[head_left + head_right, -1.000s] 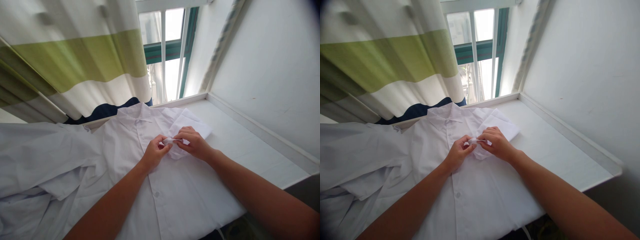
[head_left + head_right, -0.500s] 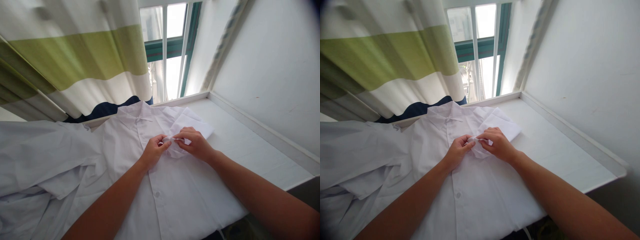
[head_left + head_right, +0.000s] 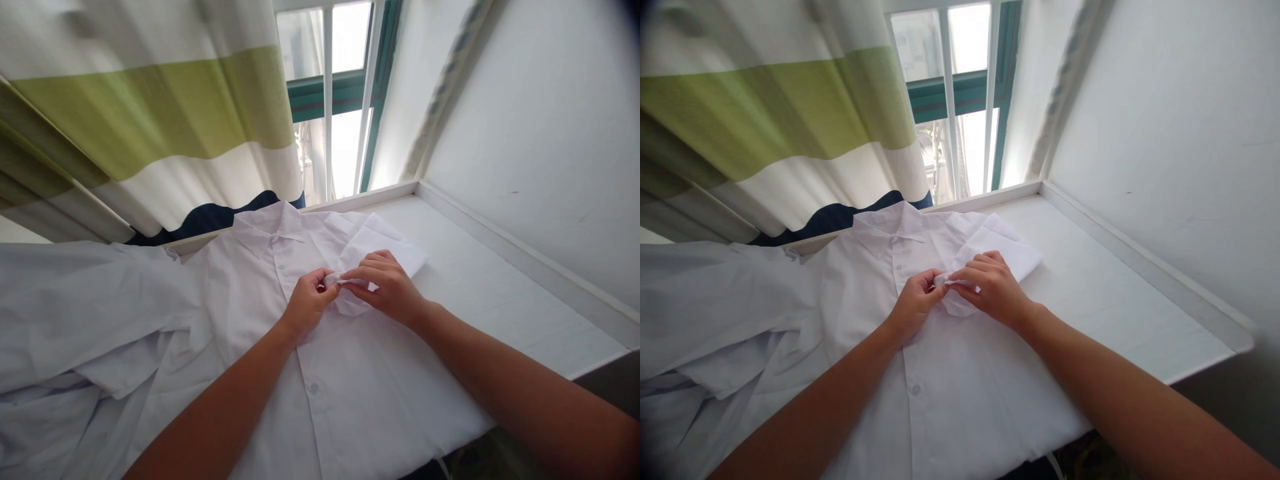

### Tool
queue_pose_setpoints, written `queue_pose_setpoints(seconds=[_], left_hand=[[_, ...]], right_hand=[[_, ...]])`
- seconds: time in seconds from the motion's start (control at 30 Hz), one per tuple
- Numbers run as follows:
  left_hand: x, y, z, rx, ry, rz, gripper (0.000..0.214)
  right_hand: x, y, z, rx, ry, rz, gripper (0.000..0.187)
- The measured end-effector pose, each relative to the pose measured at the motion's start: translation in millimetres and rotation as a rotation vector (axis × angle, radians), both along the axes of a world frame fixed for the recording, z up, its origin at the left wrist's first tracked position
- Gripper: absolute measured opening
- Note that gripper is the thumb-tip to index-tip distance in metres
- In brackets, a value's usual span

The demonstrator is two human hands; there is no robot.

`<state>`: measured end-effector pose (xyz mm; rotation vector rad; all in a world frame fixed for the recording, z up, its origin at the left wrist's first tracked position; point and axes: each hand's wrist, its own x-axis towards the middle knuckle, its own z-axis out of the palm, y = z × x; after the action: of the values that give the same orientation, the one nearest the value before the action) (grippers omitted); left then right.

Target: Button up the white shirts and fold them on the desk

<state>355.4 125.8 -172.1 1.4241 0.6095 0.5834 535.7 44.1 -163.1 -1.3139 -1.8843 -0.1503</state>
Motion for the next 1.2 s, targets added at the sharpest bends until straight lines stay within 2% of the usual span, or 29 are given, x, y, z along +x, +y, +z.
queue_pose_setpoints(seconds=[0.2, 0.43, 0.5, 0.7, 1.2], left_hand=[[-0.6, -5.1, 2.9, 0.042, -0.002, 0.058, 0.028], [1.8, -9.2, 2.8, 0.274, 0.048, 0.176, 0.022], [1.5, -9.3, 2.8, 0.242, 0.055, 0.169, 0.023], [-0.1, -5.5, 1.6, 0.083, 0.017, 0.035, 0.032], [0.1, -4.2, 0.7, 0.051, -0.038, 0.090, 0.031]], right_hand=[[2.5, -1.3, 0.0, 0.066, -0.022, -0.032, 0.009], [5.1, -0.1, -2.4, 0.038, -0.057, -0.022, 0.012], [4.3, 0.2, -2.7, 0.040, -0.059, -0.018, 0.013], [0.3, -0.5, -1.3, 0.035, -0.033, -0.018, 0.010], [-1.8, 2.3, -5.0, -0.002, 0.136, -0.045, 0.010]])
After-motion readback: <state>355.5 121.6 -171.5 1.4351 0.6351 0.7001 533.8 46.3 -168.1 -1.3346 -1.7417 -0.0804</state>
